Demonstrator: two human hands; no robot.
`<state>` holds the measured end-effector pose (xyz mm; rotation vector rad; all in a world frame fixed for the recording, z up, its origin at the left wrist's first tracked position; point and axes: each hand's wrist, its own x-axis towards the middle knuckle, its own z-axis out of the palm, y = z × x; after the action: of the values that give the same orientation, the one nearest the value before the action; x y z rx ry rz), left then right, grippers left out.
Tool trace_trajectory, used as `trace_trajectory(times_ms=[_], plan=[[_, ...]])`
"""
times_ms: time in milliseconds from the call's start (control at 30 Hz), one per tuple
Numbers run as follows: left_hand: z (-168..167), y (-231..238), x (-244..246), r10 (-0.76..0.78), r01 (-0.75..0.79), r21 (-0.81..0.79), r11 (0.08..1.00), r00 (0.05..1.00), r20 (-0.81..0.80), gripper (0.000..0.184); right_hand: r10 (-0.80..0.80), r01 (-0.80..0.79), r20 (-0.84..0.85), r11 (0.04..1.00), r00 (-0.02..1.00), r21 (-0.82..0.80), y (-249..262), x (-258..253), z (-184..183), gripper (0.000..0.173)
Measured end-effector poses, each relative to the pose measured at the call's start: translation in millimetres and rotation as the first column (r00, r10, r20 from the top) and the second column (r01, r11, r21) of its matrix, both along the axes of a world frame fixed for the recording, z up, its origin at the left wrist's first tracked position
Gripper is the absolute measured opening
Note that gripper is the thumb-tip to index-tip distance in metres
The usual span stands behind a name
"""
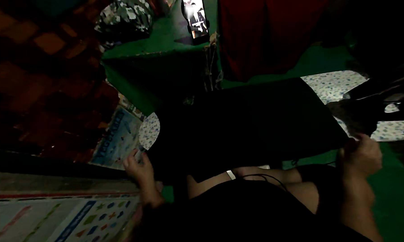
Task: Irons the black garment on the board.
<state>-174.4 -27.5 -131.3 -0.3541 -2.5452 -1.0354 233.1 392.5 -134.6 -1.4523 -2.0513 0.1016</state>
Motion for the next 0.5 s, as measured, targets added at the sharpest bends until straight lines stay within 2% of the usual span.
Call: trace_trajectory(times_ms=[100, 233, 300, 367, 500], plan=[[16.9, 42.0, 15.1, -0.127, 0.122, -0.041, 0.992, 0.982, -0.138, 0.044, 0.176, -0.173, -0.026, 0.980, 0.984, 0.094, 10.0, -27.3, 23.6, 0.039], [12.8, 93.3, 26.4, -0.367, 0.332, -0.203, 0.921, 0.914, -0.172, 0.058, 0.333, -0.323, 0.048, 0.935, 0.942, -0.143, 39.2, -95.6, 71.0, 0.038], [6.1, 107.8, 29.5, -0.415, 0.369, -0.316, 0.874, 0.905, -0.092, 0.072, 0.349, -0.316, 0.069, 0.903, 0.935, -0.291, 70.3, -130.2, 82.4, 0.037], [10.8, 113.0, 31.9, -0.384, 0.379, -0.431, 0.819, 0.920, 0.080, 0.083, 0.299, -0.259, 0.065, 0.900, 0.952, -0.350, 110.5, -156.7, 78.7, 0.037], [23.9, 115.6, 34.9, -0.308, 0.406, -0.511, 0.758, 0.913, 0.269, 0.085, 0.114, -0.071, 0.067, 0.885, 0.991, -0.460, 162.3, -185.0, 66.1, 0.048]])
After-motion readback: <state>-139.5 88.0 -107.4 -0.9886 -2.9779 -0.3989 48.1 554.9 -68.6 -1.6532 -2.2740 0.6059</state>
